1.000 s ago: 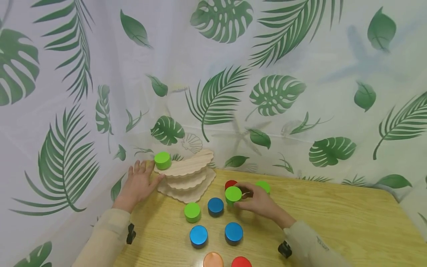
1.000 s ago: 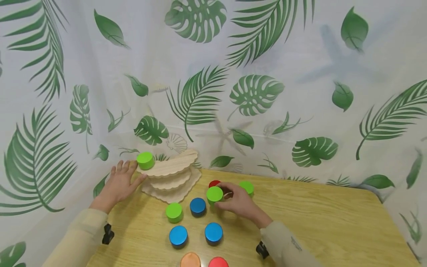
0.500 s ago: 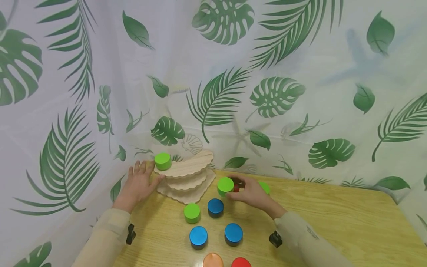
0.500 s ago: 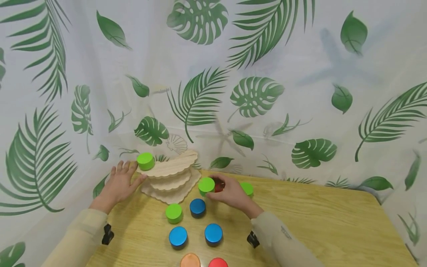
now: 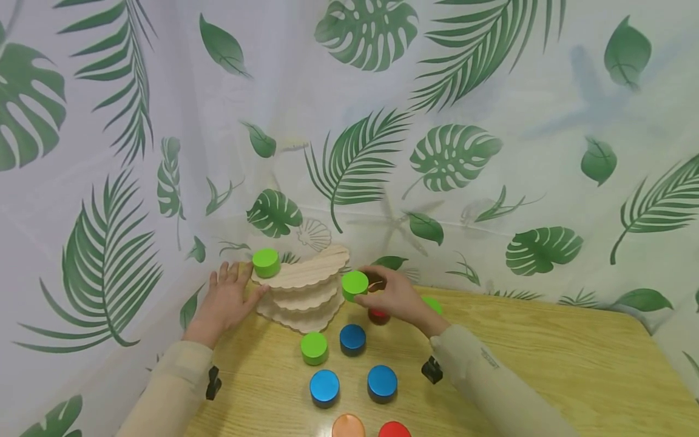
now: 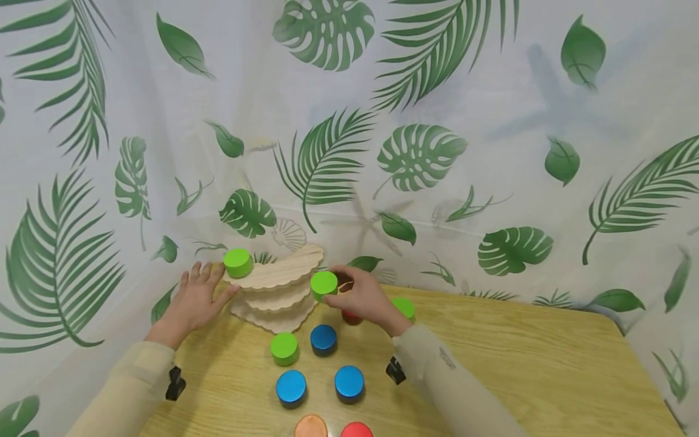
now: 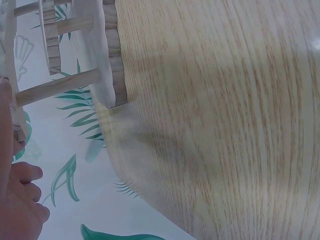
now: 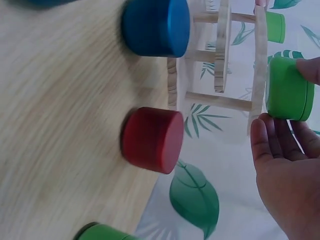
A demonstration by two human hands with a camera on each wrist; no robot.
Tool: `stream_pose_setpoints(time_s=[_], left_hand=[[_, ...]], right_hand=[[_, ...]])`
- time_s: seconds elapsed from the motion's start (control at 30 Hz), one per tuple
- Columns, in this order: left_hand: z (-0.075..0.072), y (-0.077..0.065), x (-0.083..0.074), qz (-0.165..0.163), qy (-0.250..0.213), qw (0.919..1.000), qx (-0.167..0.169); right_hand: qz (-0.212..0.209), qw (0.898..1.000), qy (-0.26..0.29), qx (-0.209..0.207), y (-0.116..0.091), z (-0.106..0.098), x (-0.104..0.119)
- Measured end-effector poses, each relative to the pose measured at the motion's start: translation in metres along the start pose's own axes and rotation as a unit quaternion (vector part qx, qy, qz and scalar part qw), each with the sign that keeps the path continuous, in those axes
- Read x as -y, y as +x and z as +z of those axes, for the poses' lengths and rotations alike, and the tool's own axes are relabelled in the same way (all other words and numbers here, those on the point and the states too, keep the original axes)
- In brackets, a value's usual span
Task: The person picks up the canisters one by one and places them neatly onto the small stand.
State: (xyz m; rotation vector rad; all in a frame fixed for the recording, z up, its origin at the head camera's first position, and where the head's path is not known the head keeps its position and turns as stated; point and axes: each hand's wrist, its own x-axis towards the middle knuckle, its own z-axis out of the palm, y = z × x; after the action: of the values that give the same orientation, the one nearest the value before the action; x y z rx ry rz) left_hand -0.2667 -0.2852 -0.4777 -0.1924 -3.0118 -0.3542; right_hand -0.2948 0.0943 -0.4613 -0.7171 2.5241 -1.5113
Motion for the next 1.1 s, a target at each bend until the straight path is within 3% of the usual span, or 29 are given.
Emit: stream_pose_setpoints(time_s=[0.4, 0.9, 1.1], left_hand=[[-0.004, -0.002, -0.003, -0.003, -0.004, 1.0, 0.002], [-0.003, -0.001, -0.003, 0.001, -0.008, 0.9999, -0.007], [-0.003, -0.001, -0.003, 0.005, -0.007, 0.9999, -0.012]], right_hand=[[-0.007, 1.0, 0.0, 0.0, 0.022, 0.013, 0.018], [-0.037, 0.999, 0.01, 0.018, 0.052, 0.044, 0.041], [-0.024, 0.999, 0.018, 0.015, 0.064, 0.057, 0.049]])
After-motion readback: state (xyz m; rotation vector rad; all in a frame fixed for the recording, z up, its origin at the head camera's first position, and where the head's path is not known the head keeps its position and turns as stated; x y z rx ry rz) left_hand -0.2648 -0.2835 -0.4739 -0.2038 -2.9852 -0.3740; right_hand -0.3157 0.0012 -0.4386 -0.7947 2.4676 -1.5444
